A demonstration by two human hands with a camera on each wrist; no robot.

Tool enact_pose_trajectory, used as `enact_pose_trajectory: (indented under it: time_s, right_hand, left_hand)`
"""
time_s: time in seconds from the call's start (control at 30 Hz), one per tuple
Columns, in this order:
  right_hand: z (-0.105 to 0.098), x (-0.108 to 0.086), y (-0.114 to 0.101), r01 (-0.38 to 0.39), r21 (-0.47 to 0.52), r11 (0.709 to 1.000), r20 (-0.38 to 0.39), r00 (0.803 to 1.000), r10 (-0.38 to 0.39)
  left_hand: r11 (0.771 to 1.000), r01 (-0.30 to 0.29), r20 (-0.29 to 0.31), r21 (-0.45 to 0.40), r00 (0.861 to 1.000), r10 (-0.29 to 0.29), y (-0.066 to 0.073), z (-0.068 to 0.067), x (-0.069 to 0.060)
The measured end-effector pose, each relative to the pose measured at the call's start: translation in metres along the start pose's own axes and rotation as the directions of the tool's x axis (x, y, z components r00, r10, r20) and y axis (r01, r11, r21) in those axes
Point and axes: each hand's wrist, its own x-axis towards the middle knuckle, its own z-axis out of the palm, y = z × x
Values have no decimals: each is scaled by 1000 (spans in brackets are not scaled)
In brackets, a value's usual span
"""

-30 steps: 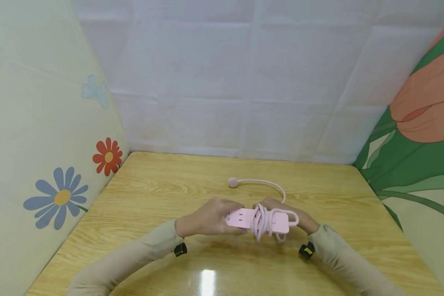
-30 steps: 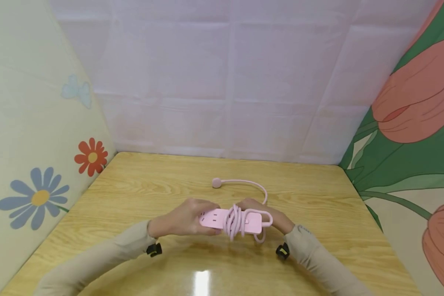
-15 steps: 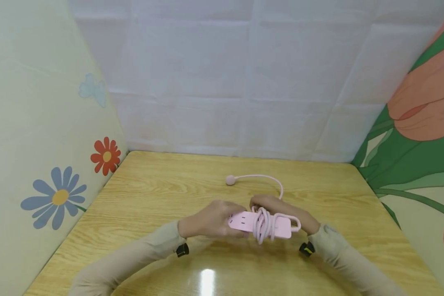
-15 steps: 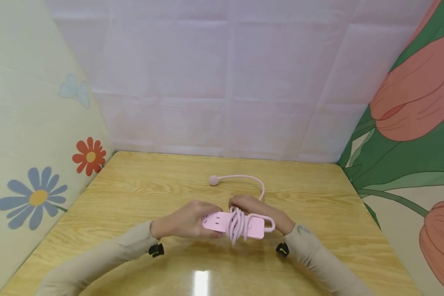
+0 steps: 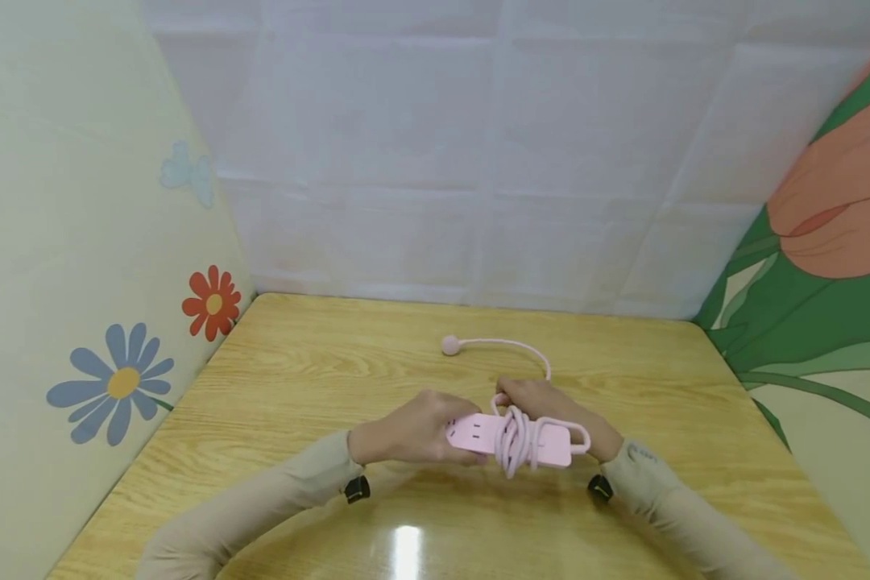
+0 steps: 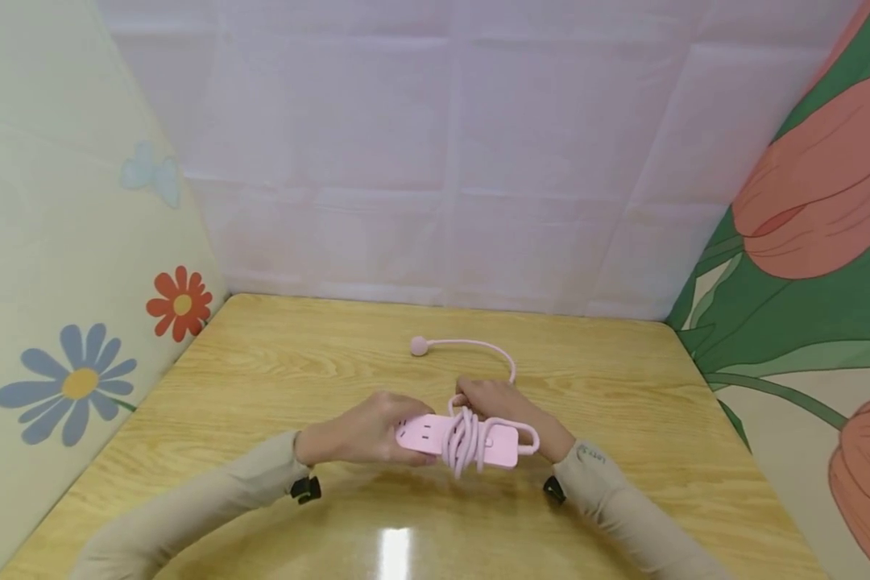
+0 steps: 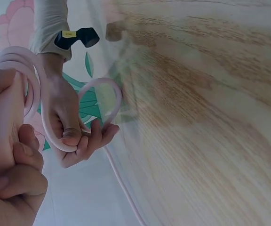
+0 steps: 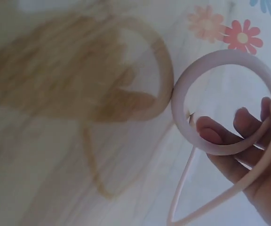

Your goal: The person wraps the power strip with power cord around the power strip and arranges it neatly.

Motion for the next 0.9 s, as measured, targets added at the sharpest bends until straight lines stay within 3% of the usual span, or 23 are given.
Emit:
enact_pose_trajectory:
  time_s: [0.13, 0.3, 0.4, 0.5, 0.7, 0.8, 0.9]
  right_hand:
    - [1, 3, -5, -10, 30, 1000, -3, 1000, 10]
    - [3, 4, -9, 88, -73, 994, -56, 994, -92]
    - [4, 3, -9, 99, -120, 988, -82, 991, -110]
    - [4, 3, -6, 66, -132, 989, -86, 993, -78]
    - [3, 2, 0, -62, -47, 997, -50, 997, 60]
    - [4, 1, 1, -68, -25, 997, -71, 995, 66]
    - [7, 0, 3, -24, -56, 998, -112, 994, 18]
  left_hand:
    - [999, -27, 16, 19, 1000, 26, -1, 3, -1]
    - [997, -50, 43, 56, 998, 48, -3, 8, -4]
    - [998, -46, 45, 46, 998, 44, -2, 10, -6]
    - [998, -42, 47, 37, 998, 40, -2, 9, -6]
    - [999, -45, 39, 24, 998, 44, -2, 8, -4]
    - [999, -47, 40, 26, 998, 46, -2, 9, -4]
    - [998, -57, 39, 26, 998, 56, -3, 11, -6]
